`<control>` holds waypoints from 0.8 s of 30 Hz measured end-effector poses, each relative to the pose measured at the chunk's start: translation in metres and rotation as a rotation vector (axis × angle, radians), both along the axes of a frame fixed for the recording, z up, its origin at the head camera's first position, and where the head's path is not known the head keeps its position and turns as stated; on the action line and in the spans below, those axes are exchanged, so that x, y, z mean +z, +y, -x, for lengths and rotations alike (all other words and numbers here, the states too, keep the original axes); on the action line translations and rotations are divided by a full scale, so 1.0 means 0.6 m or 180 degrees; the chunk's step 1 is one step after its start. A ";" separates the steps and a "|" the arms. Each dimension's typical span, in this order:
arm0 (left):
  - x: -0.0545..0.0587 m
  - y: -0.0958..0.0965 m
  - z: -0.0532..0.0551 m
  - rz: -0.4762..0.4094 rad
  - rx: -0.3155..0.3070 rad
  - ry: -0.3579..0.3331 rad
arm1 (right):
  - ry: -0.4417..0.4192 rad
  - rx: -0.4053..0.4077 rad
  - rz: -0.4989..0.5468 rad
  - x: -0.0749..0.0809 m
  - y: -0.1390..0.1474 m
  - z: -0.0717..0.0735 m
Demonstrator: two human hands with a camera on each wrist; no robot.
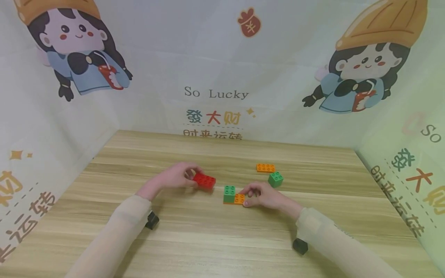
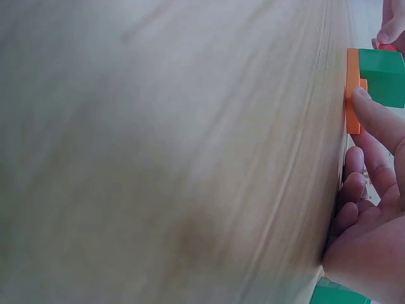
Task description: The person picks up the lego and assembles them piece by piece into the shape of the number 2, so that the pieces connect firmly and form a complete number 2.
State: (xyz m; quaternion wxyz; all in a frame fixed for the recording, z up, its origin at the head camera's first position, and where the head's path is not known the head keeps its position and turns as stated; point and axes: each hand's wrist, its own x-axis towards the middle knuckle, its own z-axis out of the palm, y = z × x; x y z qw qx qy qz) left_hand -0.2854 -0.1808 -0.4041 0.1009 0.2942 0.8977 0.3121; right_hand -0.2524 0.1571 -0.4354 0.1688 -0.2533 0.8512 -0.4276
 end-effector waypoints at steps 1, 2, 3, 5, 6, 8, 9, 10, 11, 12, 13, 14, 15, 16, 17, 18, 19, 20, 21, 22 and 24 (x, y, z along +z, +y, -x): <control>0.001 0.002 0.000 -0.0013 0.0006 0.0006 | -0.0001 -0.0002 -0.0005 0.000 0.000 0.000; 0.001 0.003 0.001 -0.0024 0.0009 0.0015 | -0.0002 -0.0007 -0.0015 0.000 0.000 0.000; 0.003 0.005 0.001 -0.0037 0.0010 0.0026 | 0.0002 -0.0001 -0.0019 -0.001 0.001 0.001; 0.006 0.010 0.000 -0.0063 0.0034 0.0036 | -0.0020 -0.0012 -0.0024 -0.002 0.001 0.002; 0.008 0.012 -0.001 -0.0072 0.0054 0.0037 | -0.0037 -0.0016 -0.0027 -0.002 0.000 0.002; 0.011 0.017 -0.002 -0.0102 0.0079 0.0069 | -0.0064 -0.0020 -0.0023 -0.002 0.000 0.003; 0.013 0.019 -0.003 -0.0119 0.0092 0.0082 | -0.0074 -0.0021 -0.0018 -0.003 0.000 0.003; 0.016 0.022 -0.005 -0.0137 0.0106 0.0100 | -0.0088 -0.0026 -0.0017 -0.003 0.000 0.003; 0.018 0.025 -0.006 -0.0152 0.0105 0.0131 | -0.0088 -0.0022 -0.0015 -0.003 0.000 0.004; 0.020 0.027 -0.007 -0.0158 0.0107 0.0157 | -0.0084 -0.0017 -0.0013 -0.003 0.000 0.004; 0.022 0.030 -0.009 -0.0173 0.0104 0.0180 | -0.0076 -0.0014 -0.0013 -0.003 0.000 0.004; 0.024 0.032 -0.010 -0.0183 0.0115 0.0196 | -0.0074 -0.0013 -0.0015 -0.003 0.000 0.004; 0.025 0.035 -0.011 -0.0205 0.0116 0.0200 | -0.0070 -0.0015 -0.0018 -0.003 0.000 0.004; 0.026 0.038 -0.012 -0.0233 0.0108 0.0209 | -0.0070 -0.0018 -0.0023 -0.002 0.000 0.004; 0.025 0.041 -0.012 -0.0263 0.0098 0.0219 | -0.0069 -0.0022 -0.0027 -0.002 0.000 0.004; 0.024 0.043 -0.012 -0.0301 0.0098 0.0210 | -0.0067 -0.0024 -0.0030 -0.002 -0.001 0.004; 0.024 0.046 -0.013 -0.0351 0.0093 0.0192 | -0.0068 -0.0028 -0.0035 -0.002 0.000 0.004; 0.024 0.049 -0.013 -0.0390 0.0092 0.0176 | -0.0071 -0.0030 -0.0038 -0.002 0.000 0.004; 0.023 0.051 -0.013 -0.0428 0.0095 0.0149 | -0.0075 -0.0031 -0.0036 -0.002 -0.001 0.003; 0.023 0.054 -0.014 -0.0456 0.0101 0.0140 | -0.0084 -0.0031 -0.0033 -0.002 -0.001 0.003; 0.023 0.058 -0.015 -0.0490 0.0117 0.0110 | -0.0097 -0.0033 -0.0031 -0.001 -0.001 0.003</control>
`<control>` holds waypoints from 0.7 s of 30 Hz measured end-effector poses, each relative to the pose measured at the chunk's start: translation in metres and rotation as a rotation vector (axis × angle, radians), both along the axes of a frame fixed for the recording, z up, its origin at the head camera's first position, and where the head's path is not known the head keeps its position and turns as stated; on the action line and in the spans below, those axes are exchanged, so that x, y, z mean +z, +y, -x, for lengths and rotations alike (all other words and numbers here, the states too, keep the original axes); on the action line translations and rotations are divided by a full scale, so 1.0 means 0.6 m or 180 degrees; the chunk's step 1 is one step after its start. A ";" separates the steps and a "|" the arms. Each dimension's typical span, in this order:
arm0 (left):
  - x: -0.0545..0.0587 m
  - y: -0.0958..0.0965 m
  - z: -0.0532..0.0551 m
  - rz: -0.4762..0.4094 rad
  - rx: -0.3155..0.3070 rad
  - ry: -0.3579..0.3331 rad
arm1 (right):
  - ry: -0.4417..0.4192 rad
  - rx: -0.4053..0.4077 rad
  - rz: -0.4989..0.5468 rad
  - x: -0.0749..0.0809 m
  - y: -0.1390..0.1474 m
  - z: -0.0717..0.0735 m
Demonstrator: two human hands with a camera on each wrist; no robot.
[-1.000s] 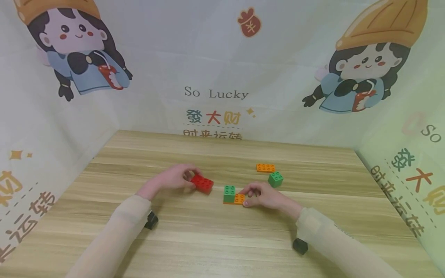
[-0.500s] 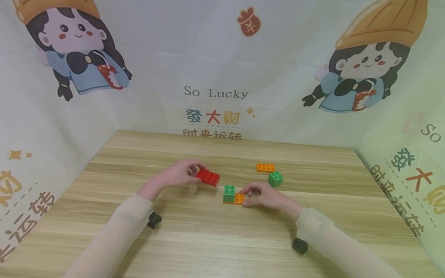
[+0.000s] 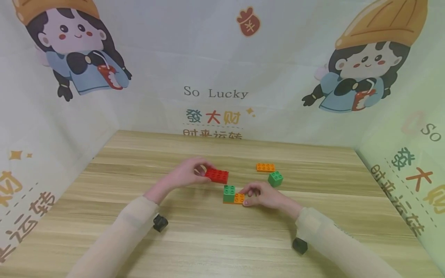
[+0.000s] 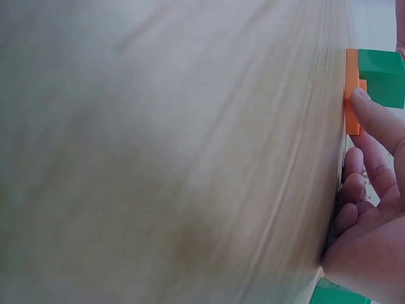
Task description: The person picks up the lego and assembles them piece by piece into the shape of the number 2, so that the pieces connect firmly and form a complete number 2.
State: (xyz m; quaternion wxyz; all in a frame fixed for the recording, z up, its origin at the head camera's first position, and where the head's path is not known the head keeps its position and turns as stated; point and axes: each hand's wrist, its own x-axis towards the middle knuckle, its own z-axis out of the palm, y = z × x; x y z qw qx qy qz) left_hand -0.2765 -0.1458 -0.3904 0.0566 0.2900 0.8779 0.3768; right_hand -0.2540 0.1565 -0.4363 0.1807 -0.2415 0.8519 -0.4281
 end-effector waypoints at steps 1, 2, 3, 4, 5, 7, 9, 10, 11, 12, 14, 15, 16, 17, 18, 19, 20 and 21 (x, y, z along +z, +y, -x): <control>0.000 0.002 -0.001 -0.0006 0.0009 -0.0009 | -0.0007 0.0000 0.0002 0.000 0.000 0.000; 0.001 0.004 -0.002 -0.0005 0.0024 -0.0016 | -0.0012 0.0001 0.0006 0.001 -0.001 0.000; 0.001 0.007 -0.003 -0.0010 0.0039 -0.0031 | -0.0015 0.0001 0.0009 0.001 -0.001 -0.001; 0.000 0.009 -0.003 -0.0011 0.0044 -0.0033 | -0.0018 0.0001 0.0008 0.002 -0.001 -0.001; 0.000 0.011 -0.004 -0.0015 0.0055 -0.0048 | -0.0017 0.0001 0.0008 0.002 -0.001 -0.001; 0.000 0.015 -0.005 -0.0010 0.0073 -0.0065 | -0.0019 0.0004 0.0009 0.003 -0.002 -0.001; -0.001 0.019 -0.007 -0.0014 0.0094 -0.0104 | -0.0026 0.0007 0.0010 0.003 -0.002 -0.001; -0.001 0.021 -0.008 -0.0013 0.0105 -0.0118 | -0.0029 0.0008 0.0010 0.003 -0.002 -0.002; -0.001 0.023 -0.008 -0.0023 0.0114 -0.0141 | -0.0032 0.0009 0.0012 0.003 -0.002 -0.001; -0.002 0.025 -0.009 -0.0026 0.0111 -0.0144 | -0.0035 0.0010 0.0010 0.003 -0.002 -0.001; -0.003 0.029 -0.011 -0.0056 0.0124 -0.0168 | -0.0034 0.0010 0.0009 0.002 -0.002 -0.001; -0.004 0.030 -0.012 -0.0075 0.0121 -0.0176 | -0.0036 0.0009 0.0007 0.002 -0.001 -0.001; -0.004 0.032 -0.012 -0.0089 0.0126 -0.0176 | -0.0033 0.0007 0.0003 0.002 -0.001 -0.001; -0.005 0.034 -0.013 -0.0105 0.0131 -0.0183 | -0.0033 0.0005 -0.0001 0.002 -0.001 -0.001; -0.006 0.035 -0.014 -0.0112 0.0134 -0.0183 | -0.0028 0.0003 -0.0005 0.002 -0.001 -0.001; -0.005 0.037 -0.015 -0.0121 0.0141 -0.0191 | -0.0021 -0.0003 -0.0007 0.002 -0.001 -0.001; -0.006 0.038 -0.016 -0.0115 0.0145 -0.0191 | -0.0007 -0.0001 -0.0010 0.002 -0.001 -0.001; -0.006 0.038 -0.018 -0.0109 0.0144 -0.0195 | 0.0006 0.0001 -0.0010 0.002 -0.001 0.000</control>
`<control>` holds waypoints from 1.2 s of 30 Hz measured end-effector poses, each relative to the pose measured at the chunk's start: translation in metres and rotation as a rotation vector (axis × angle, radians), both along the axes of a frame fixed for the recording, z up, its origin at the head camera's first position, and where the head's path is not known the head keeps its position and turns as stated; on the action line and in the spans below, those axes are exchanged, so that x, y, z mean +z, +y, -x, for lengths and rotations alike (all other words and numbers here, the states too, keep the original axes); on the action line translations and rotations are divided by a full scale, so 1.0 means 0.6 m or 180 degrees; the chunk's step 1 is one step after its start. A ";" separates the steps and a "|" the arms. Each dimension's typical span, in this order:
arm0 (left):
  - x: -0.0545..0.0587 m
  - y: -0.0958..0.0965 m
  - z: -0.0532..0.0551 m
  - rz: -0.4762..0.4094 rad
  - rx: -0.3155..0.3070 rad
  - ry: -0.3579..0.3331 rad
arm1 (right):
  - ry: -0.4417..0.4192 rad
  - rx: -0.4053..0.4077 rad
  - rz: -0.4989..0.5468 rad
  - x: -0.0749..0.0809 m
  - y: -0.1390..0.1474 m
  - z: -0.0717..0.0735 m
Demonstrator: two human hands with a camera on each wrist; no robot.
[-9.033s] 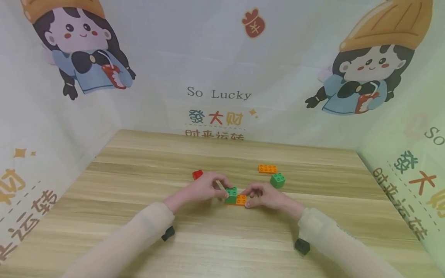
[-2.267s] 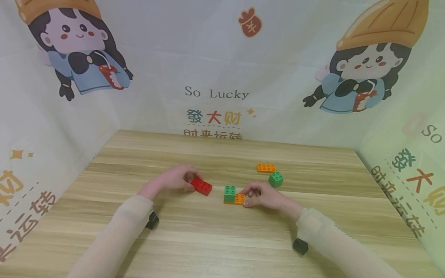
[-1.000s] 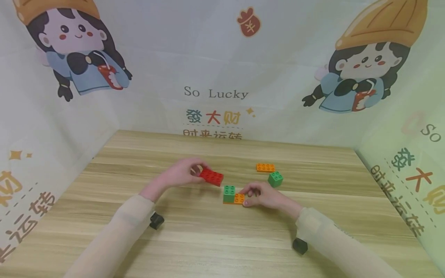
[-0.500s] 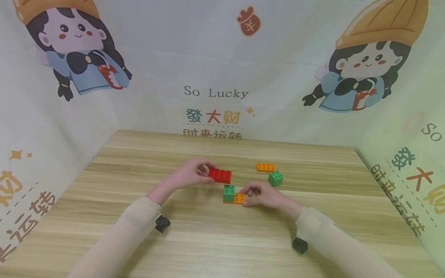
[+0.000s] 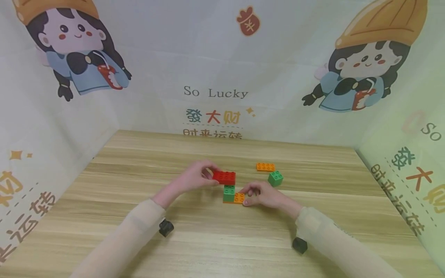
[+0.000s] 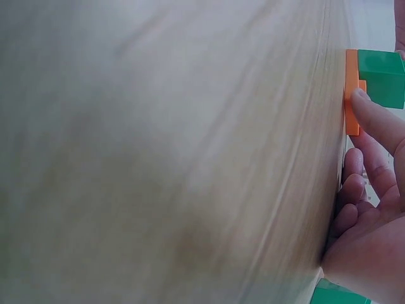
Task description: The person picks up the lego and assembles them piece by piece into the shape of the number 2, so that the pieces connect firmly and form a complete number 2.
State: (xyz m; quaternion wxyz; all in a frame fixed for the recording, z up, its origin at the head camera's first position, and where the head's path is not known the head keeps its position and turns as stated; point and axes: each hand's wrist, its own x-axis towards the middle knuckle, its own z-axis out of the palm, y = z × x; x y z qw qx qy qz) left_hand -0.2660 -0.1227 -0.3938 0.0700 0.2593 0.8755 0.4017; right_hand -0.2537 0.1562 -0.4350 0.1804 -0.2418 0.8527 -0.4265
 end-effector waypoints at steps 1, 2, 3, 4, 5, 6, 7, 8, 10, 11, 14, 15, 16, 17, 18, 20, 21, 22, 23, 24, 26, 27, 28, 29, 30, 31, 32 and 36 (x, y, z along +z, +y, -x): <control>0.000 0.001 -0.001 0.0013 0.0011 -0.0010 | 0.0010 0.0003 0.0002 0.000 0.000 0.000; 0.000 0.002 -0.003 0.0028 0.0015 -0.0026 | 0.0019 0.0006 0.0010 0.000 0.000 0.000; 0.001 0.003 -0.005 0.0043 0.0013 -0.0037 | 0.0028 0.0008 0.0014 0.000 0.001 0.000; 0.001 0.004 -0.006 0.0054 0.0007 -0.0044 | 0.0031 0.0002 0.0016 -0.001 0.001 0.001; 0.002 0.005 -0.008 0.0069 0.0000 -0.0050 | 0.0035 0.0010 0.0023 -0.001 0.001 0.001; 0.002 0.007 -0.009 0.0070 -0.0008 -0.0064 | 0.0036 0.0012 0.0029 -0.001 0.001 0.001; 0.003 0.008 -0.010 0.0076 -0.0014 -0.0072 | 0.0037 0.0013 0.0031 -0.001 0.001 0.001; 0.003 0.010 -0.011 0.0077 -0.0027 -0.0078 | 0.0048 0.0015 0.0029 -0.001 0.001 0.001; 0.003 0.012 -0.013 0.0079 -0.0047 -0.0079 | 0.0068 0.0021 0.0023 -0.001 0.001 0.001; 0.002 0.014 -0.013 0.0083 -0.0047 -0.0089 | 0.0080 0.0037 0.0033 0.000 0.001 0.001; 0.000 0.016 -0.014 0.0108 -0.0053 -0.0094 | 0.0092 0.0034 0.0042 0.001 0.001 0.001; -0.001 0.017 -0.014 0.0118 -0.0056 -0.0091 | 0.0096 0.0031 0.0044 0.001 0.001 0.000; -0.001 0.018 -0.014 0.0135 -0.0052 -0.0088 | 0.0098 0.0029 0.0049 0.001 0.001 0.000; -0.002 0.019 -0.014 0.0142 -0.0054 -0.0090 | 0.0096 0.0025 0.0059 0.000 0.001 0.001; -0.003 0.019 -0.014 0.0145 -0.0053 -0.0091 | 0.0100 0.0019 0.0063 0.000 0.001 0.000; -0.005 0.020 -0.016 0.0141 -0.0057 -0.0103 | 0.0114 0.0017 0.0072 0.000 0.000 0.000; -0.006 0.021 -0.016 0.0138 -0.0063 -0.0101 | 0.0120 0.0022 0.0076 -0.001 0.000 0.000; -0.006 0.021 -0.017 0.0130 -0.0072 -0.0104 | 0.0120 0.0025 0.0081 -0.001 0.000 -0.001; -0.007 0.021 -0.018 0.0115 -0.0085 -0.0106 | 0.0121 0.0028 0.0081 -0.002 -0.001 -0.001; -0.007 0.021 -0.019 0.0105 -0.0090 -0.0110 | 0.0126 0.0029 0.0077 -0.002 -0.001 -0.001; -0.007 0.022 -0.021 0.0095 -0.0105 -0.0109 | 0.0118 0.0024 0.0066 -0.002 -0.001 -0.001; -0.007 0.022 -0.022 0.0090 -0.0104 -0.0110 | 0.0113 0.0017 0.0061 -0.001 -0.001 -0.002; -0.006 0.023 -0.024 0.0082 -0.0103 -0.0111 | 0.0109 0.0009 0.0054 -0.001 -0.001 -0.002; -0.005 0.023 -0.025 0.0075 -0.0109 -0.0106 | 0.0107 0.0001 0.0046 -0.001 -0.001 -0.002; -0.005 0.024 -0.026 0.0064 -0.0121 -0.0099 | 0.0106 -0.0010 0.0035 0.000 -0.001 -0.002; -0.004 0.025 -0.026 0.0058 -0.0136 -0.0088 | 0.0111 -0.0018 0.0021 0.000 -0.002 -0.002; -0.004 0.025 -0.027 0.0047 -0.0158 -0.0078 | 0.0116 -0.0023 0.0008 0.000 -0.002 -0.002; -0.006 0.028 -0.027 0.0008 -0.0261 -0.0038 | 0.0118 -0.0053 -0.0018 -0.001 -0.003 -0.001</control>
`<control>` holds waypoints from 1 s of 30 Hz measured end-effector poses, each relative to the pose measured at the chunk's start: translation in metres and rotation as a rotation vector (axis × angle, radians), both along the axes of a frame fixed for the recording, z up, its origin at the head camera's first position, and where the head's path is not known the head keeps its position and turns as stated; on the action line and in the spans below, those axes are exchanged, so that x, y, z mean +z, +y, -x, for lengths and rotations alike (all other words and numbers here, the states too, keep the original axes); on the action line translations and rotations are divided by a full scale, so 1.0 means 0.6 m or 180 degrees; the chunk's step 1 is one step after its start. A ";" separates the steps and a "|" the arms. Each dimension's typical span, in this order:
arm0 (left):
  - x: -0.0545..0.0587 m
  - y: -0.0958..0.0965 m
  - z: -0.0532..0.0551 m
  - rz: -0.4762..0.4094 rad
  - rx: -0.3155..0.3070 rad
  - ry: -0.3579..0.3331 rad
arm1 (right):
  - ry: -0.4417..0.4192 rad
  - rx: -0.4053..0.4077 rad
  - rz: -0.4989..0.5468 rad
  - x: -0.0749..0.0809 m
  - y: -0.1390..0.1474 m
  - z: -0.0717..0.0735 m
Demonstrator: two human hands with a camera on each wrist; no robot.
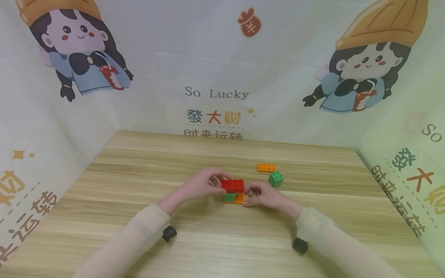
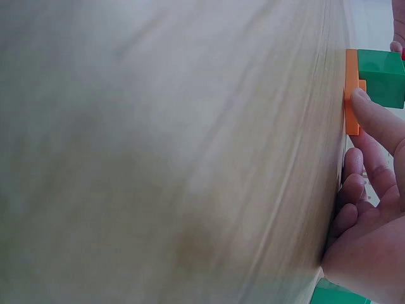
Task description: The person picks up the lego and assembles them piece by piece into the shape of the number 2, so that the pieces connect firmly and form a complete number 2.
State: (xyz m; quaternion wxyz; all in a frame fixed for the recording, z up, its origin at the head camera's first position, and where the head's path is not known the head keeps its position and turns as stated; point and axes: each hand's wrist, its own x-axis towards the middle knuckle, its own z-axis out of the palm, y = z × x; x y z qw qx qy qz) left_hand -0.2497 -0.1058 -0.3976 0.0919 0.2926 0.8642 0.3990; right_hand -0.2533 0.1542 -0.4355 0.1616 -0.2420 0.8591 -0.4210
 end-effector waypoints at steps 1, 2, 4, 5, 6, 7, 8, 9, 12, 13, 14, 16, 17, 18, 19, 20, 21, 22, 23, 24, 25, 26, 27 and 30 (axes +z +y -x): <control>-0.001 0.000 0.000 -0.0006 -0.0029 0.0018 | 0.0005 0.0005 0.0008 0.000 0.000 0.000; -0.002 0.001 0.000 -0.0014 -0.0042 0.0017 | -0.0003 0.0002 0.0012 -0.001 0.000 0.001; -0.003 0.002 -0.001 -0.0014 -0.0049 0.0023 | -0.0002 0.0002 0.0012 -0.002 0.000 0.001; -0.004 0.002 -0.001 -0.0010 -0.0044 0.0026 | -0.0007 0.0004 0.0014 -0.002 0.000 0.001; -0.004 0.003 -0.002 -0.0005 -0.0037 0.0030 | -0.0010 0.0007 0.0019 -0.003 0.000 0.001; -0.005 0.003 -0.002 -0.0001 -0.0028 0.0030 | -0.0012 0.0011 0.0023 -0.003 0.000 0.000; -0.005 0.003 -0.003 0.0004 -0.0006 0.0014 | -0.0022 0.0007 0.0021 -0.003 0.000 0.000; -0.005 0.003 -0.003 0.0008 0.0000 0.0021 | -0.0024 0.0012 0.0027 -0.004 0.000 0.000; -0.005 0.003 -0.004 0.0005 -0.0010 0.0047 | -0.0018 0.0028 0.0041 -0.004 0.001 0.001; -0.005 0.003 -0.004 0.0000 -0.0018 0.0048 | -0.0014 0.0032 0.0044 -0.005 0.002 0.002; -0.005 0.002 -0.004 -0.0010 -0.0025 0.0045 | -0.0012 0.0028 0.0039 -0.005 0.002 0.002; -0.005 0.001 -0.003 -0.0018 -0.0044 0.0053 | -0.0009 0.0022 0.0033 -0.006 0.003 0.003; -0.005 0.001 -0.003 -0.0024 -0.0052 0.0052 | -0.0011 0.0020 0.0031 -0.007 0.003 0.004; -0.005 0.000 -0.003 -0.0025 -0.0049 0.0038 | -0.0018 0.0018 0.0035 -0.007 0.003 0.004; -0.006 0.000 -0.003 -0.0028 -0.0054 0.0037 | -0.0019 0.0013 0.0035 -0.008 0.003 0.005; -0.006 -0.001 -0.003 -0.0027 -0.0056 0.0038 | -0.0020 0.0012 0.0033 -0.008 0.003 0.005; -0.006 -0.001 -0.003 -0.0022 -0.0059 0.0044 | -0.0020 0.0017 0.0039 -0.008 0.003 0.005; -0.006 -0.001 -0.003 -0.0020 -0.0060 0.0043 | -0.0018 0.0021 0.0045 -0.008 0.003 0.006; -0.006 -0.001 -0.003 -0.0017 -0.0057 0.0041 | -0.0021 0.0023 0.0051 -0.008 0.003 0.006; -0.006 -0.001 -0.003 -0.0012 -0.0053 0.0042 | -0.0019 0.0026 0.0053 -0.008 0.003 0.005; -0.006 -0.001 -0.003 -0.0008 -0.0048 0.0043 | -0.0018 0.0028 0.0057 -0.007 0.003 0.005; -0.006 -0.001 -0.003 -0.0006 -0.0044 0.0043 | -0.0019 0.0030 0.0059 -0.007 0.003 0.005; -0.006 -0.001 -0.003 -0.0006 -0.0038 0.0038 | -0.0022 0.0029 0.0065 -0.006 0.003 0.004; -0.006 -0.001 -0.002 -0.0028 -0.0030 0.0027 | -0.0017 0.0024 0.0061 -0.005 0.003 0.003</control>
